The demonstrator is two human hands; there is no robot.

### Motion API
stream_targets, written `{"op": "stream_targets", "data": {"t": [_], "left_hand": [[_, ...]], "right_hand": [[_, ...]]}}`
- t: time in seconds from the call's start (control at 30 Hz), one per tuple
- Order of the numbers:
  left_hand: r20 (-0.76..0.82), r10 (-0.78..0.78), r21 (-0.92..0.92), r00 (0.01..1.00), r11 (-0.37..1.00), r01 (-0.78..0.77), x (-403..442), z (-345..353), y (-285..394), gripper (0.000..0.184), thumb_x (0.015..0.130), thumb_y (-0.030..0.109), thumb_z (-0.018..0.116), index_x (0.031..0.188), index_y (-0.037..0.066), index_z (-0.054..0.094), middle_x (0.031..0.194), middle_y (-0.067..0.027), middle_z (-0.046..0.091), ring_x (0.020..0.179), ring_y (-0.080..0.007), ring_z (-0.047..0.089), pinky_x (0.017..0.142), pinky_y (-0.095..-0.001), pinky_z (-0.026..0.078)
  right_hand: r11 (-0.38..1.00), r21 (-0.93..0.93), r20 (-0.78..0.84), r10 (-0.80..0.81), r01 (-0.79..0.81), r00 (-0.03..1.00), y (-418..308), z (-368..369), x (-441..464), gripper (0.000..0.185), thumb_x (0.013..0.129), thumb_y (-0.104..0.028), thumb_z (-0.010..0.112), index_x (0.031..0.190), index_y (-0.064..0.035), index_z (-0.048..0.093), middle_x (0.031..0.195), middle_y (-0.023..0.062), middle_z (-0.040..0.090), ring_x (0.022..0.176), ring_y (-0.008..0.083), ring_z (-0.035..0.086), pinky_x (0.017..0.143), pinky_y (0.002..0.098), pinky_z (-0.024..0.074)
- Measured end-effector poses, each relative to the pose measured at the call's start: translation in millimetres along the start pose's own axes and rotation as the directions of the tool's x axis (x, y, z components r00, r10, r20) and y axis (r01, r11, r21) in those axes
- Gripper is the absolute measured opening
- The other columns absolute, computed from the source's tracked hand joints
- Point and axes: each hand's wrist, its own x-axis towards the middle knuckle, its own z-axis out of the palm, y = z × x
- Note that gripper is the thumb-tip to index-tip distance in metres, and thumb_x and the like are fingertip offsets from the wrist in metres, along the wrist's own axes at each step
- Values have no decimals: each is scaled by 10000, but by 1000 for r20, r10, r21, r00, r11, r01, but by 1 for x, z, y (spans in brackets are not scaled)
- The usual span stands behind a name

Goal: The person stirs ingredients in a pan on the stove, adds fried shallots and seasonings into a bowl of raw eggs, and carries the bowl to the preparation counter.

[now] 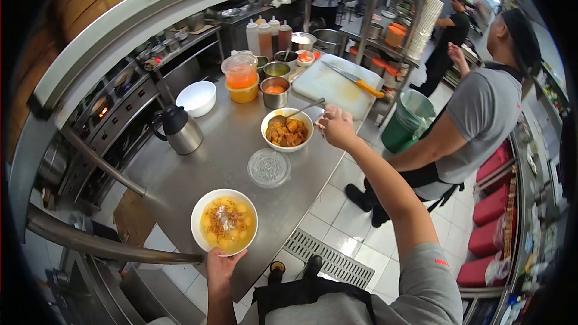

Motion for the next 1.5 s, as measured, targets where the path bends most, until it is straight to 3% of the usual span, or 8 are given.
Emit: {"op": "stream_targets", "data": {"t": [0.07, 0.17, 0.37, 0.47, 0.67, 0.9, 1.2, 1.5], "left_hand": [[-35, 75, -50, 997, 996, -77, -1, 8, -14, 613, 679, 45, 419, 1287, 20, 338, 1266, -187, 443, 1176, -378, 433, 919, -605, 379], [-75, 176, -94, 981, 979, -183, -6, 12, -34, 613, 685, 69, 457, 1286, 35, 342, 1247, -157, 459, 1158, -346, 448, 913, -579, 397], [-399, 362, 115, 843, 931, -345, -38, 32, -54, 681, 695, 138, 486, 1345, 173, 287, 1323, -106, 349, 1190, -321, 371, 939, -547, 352], [-499, 344, 60, 796, 929, -364, -50, 15, -62, 811, 641, 133, 529, 1375, 229, 194, 1396, -98, 164, 1208, -300, 295, 943, -559, 326], [-544, 400, 156, 738, 912, -379, -49, 11, -57, 809, 631, 114, 520, 1371, 204, 204, 1405, -98, 161, 1240, -301, 273, 934, -549, 334], [-434, 451, 222, 780, 893, -392, -26, 17, -29, 761, 650, 102, 493, 1360, 173, 229, 1332, -79, 341, 1184, -273, 376, 904, -541, 367], [-447, 476, 217, 758, 879, -424, -22, 10, -20, 722, 685, 57, 454, 1364, 135, 220, 1342, -83, 341, 1198, -267, 384, 895, -528, 391], [-448, 486, 230, 750, 874, -429, -23, 20, -19, 727, 680, 39, 440, 1367, 111, 210, 1353, -99, 324, 1213, -265, 370, 946, -505, 346]], "right_hand": [[984, -168, -144, -75, 51, 987, 5, 25, 43, 316, 786, -151, 547, 1100, -136, 575, 1151, 111, 536, 1065, 283, 522, 914, 442, 387], [942, -327, -9, -83, 76, 997, 17, 42, 89, 345, 819, -172, 500, 1162, -184, 539, 1135, 90, 552, 1086, 262, 515, 916, 475, 357], [976, -173, 278, -78, 130, 957, 33, 50, 110, 254, 844, -160, 458, 1016, -214, 636, 1019, 41, 599, 1037, 197, 544, 888, 442, 348], [939, -190, 185, -253, 287, 950, 38, 29, 115, 205, 813, -162, 490, 915, -196, 665, 933, 15, 607, 952, 172, 563, 831, 398, 377], [744, -463, -95, -582, 482, 807, 43, 2, 107, 148, 738, -163, 527, 784, -175, 667, 834, 8, 571, 885, 153, 531, 793, 347, 364], [988, -153, 226, 54, -19, 973, 29, 19, 68, 149, 746, -166, 543, 791, -162, 685, 854, 30, 598, 913, 179, 555, 813, 372, 336], [887, -357, -73, -338, 291, 938, -11, -25, 71, 135, 727, -155, 537, 716, -147, 671, 847, 23, 574, 880, 168, 534, 813, 359, 332], [834, -490, -15, -297, 252, 955, 5, -35, 77, 132, 725, -155, 542, 725, -141, 673, 838, 23, 573, 889, 170, 526, 834, 353, 321]]}}
